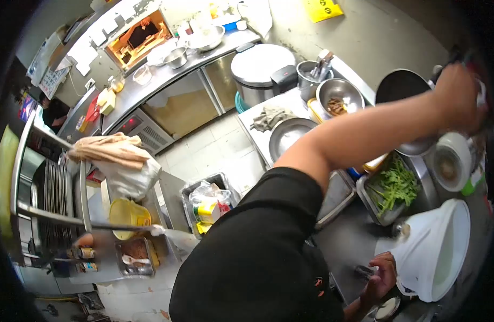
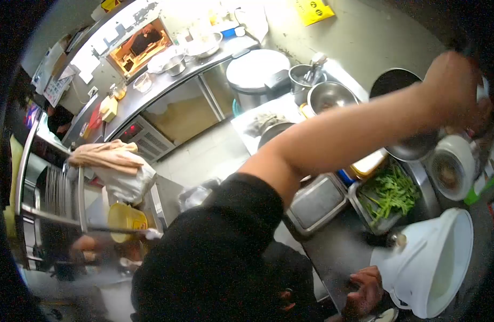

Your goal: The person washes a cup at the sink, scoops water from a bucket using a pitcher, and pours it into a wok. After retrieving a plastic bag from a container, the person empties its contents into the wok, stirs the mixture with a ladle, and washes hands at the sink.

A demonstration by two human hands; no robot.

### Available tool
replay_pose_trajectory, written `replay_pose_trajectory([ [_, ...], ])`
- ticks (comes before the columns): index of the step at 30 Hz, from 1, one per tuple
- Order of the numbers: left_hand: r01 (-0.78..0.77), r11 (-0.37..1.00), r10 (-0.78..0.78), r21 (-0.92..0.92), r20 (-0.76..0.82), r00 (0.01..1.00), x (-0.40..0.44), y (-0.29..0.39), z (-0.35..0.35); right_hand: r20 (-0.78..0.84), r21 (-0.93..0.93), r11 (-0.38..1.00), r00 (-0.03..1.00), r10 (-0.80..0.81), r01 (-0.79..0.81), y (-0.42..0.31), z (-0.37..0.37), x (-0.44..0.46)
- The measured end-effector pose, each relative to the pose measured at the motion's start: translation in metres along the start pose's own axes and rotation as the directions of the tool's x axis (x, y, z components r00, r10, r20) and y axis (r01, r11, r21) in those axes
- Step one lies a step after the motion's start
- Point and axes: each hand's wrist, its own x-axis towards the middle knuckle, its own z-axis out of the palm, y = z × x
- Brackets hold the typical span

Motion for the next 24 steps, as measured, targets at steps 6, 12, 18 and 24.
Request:
replay_pose_trajectory([
  [6,0.095,0.950,-0.233,-0.298,-0.472,0.851,-0.187,-0.188,-0.196,0.015,-0.034,0.996,0.996,0.087,-0.086,-0.005,0.139,0.092],
  [12,0.887,0.427,-0.667,0.176,-0.601,0.440,-0.422,-0.317,-0.357,0.094,0.104,0.992,0.994,0.058,-0.068,-0.013,0.235,0.172],
  [18,0.987,0.108,-0.717,0.118,-0.679,0.160,-0.495,-0.322,-0.417,0.420,0.202,0.879,0.849,0.322,-0.433,-0.038,0.355,0.270],
  [24,0.979,0.175,-0.598,-0.104,-0.801,0.022,-0.538,-0.460,-0.517,0.654,0.073,0.994,0.749,-0.106,0.077,-0.061,0.528,0.352],
])
